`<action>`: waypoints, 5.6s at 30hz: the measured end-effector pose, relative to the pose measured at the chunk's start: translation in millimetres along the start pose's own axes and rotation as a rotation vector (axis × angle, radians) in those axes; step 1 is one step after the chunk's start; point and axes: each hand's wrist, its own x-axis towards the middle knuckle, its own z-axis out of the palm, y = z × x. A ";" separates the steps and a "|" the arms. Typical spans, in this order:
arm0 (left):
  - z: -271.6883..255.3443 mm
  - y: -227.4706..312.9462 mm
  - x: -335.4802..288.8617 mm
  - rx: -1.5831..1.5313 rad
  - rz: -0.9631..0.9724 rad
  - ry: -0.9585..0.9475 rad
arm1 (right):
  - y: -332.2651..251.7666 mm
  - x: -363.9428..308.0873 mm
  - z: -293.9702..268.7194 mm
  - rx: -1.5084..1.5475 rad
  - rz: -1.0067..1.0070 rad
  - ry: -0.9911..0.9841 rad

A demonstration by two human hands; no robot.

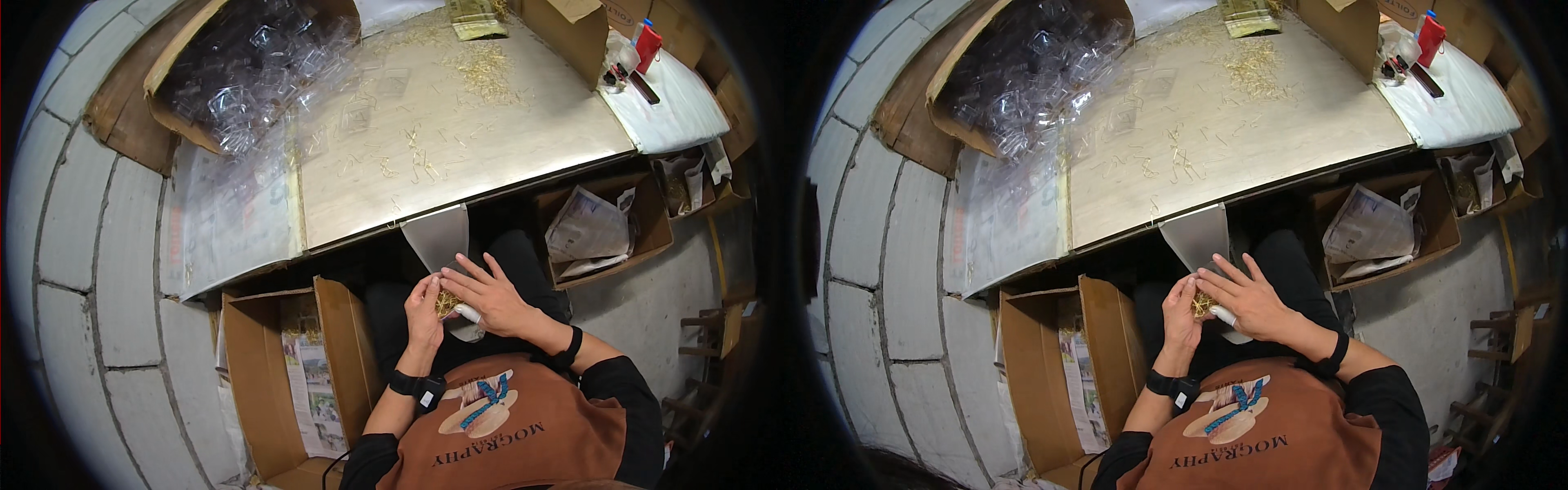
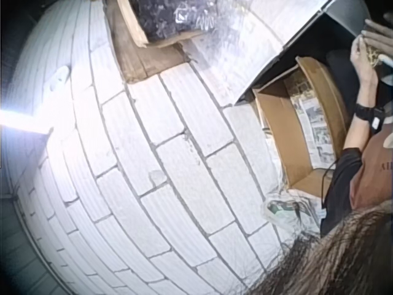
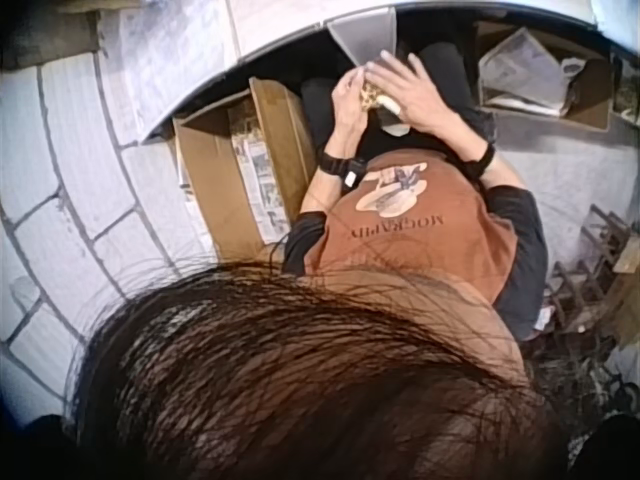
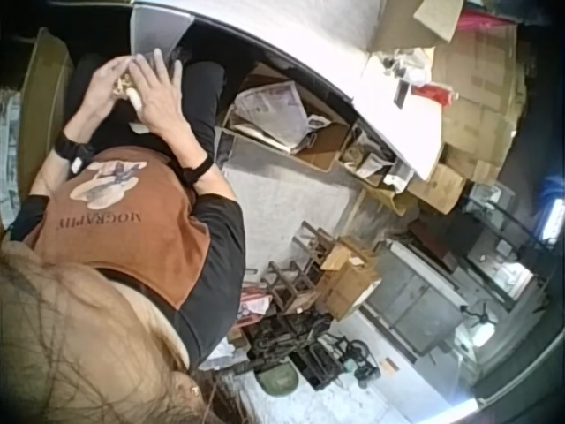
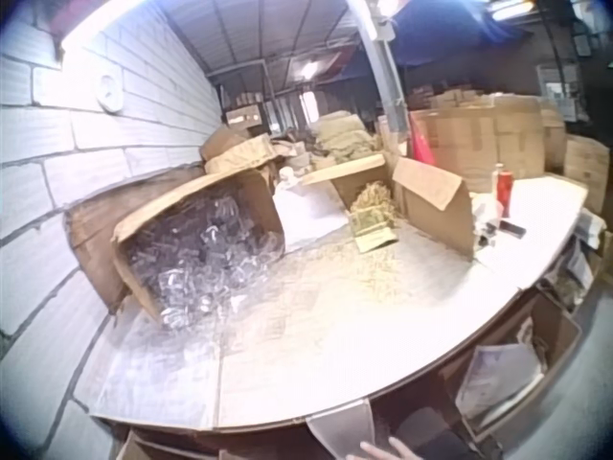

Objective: Picking up small metal pins from a workbench and packing them into small plastic bags.

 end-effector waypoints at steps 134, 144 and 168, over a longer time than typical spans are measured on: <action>-5.3 218.4 212.8 0.640 0.398 0.256 | 184.5 198.3 -62.7 -0.279 0.399 -0.026; -19.5 128.9 32.2 -0.020 0.217 -0.028 | 131.5 181.0 -28.4 -0.175 0.343 -0.033; -76.7 -81.1 73.7 -0.126 -0.430 -0.183 | 103.8 164.0 -10.4 -0.197 0.214 0.198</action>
